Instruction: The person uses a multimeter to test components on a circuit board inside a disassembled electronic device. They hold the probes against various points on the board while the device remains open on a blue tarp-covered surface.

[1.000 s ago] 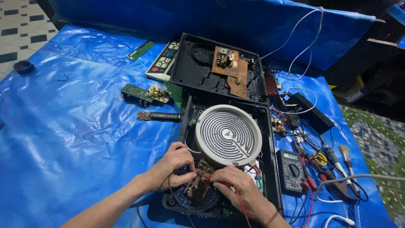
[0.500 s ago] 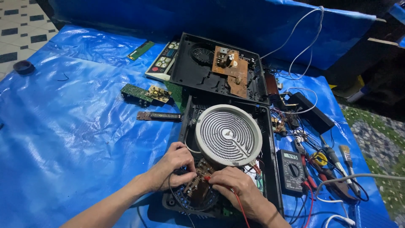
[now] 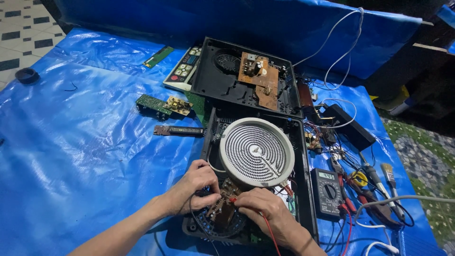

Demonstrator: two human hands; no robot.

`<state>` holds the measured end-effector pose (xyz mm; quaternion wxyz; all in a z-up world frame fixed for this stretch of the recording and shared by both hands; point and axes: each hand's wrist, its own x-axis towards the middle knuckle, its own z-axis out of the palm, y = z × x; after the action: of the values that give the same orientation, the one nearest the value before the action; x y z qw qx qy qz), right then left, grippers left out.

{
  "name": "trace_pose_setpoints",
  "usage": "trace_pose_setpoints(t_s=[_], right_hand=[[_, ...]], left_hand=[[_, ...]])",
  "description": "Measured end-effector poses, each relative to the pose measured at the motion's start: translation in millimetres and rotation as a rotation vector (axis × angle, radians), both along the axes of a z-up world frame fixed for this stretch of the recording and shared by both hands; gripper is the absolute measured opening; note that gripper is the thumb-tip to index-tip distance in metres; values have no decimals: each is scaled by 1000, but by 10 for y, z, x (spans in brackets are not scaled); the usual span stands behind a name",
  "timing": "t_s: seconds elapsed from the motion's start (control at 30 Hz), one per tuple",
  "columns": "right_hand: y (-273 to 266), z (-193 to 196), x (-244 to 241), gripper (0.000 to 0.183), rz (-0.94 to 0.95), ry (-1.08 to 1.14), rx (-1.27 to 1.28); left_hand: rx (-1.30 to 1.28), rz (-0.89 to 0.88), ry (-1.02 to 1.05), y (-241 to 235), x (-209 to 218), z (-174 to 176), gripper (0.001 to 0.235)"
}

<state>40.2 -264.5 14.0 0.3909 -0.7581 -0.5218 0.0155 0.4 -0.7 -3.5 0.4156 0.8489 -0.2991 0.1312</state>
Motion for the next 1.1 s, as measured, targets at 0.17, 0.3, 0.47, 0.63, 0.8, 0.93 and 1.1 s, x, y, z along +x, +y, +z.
trace_pose_setpoints(t_s=[0.17, 0.3, 0.47, 0.63, 0.8, 0.93, 1.1], right_hand=[[-12, -12, 5, 15, 5, -18, -12], [-26, -37, 5, 16, -12, 1, -16], [-15, -47, 22, 16, 5, -56, 3], [-26, -73, 35, 16, 4, -37, -18], [15, 69, -26, 15, -29, 89, 81], [8, 51, -23, 16, 9, 75, 56], [3, 30, -14, 17, 6, 47, 19]], left_hand=[[-6, -1, -6, -5, 5, -3, 12], [-11, 2, -8, -15, 0, 9, 13], [1, 3, -2, -9, -4, 22, 13], [-15, 2, -37, -1, 17, -19, 13], [-40, -11, 22, 15, 0, 6, 12], [-102, -33, 79, 29, 4, 12, 14], [-33, -18, 10, 14, 6, -8, 11]])
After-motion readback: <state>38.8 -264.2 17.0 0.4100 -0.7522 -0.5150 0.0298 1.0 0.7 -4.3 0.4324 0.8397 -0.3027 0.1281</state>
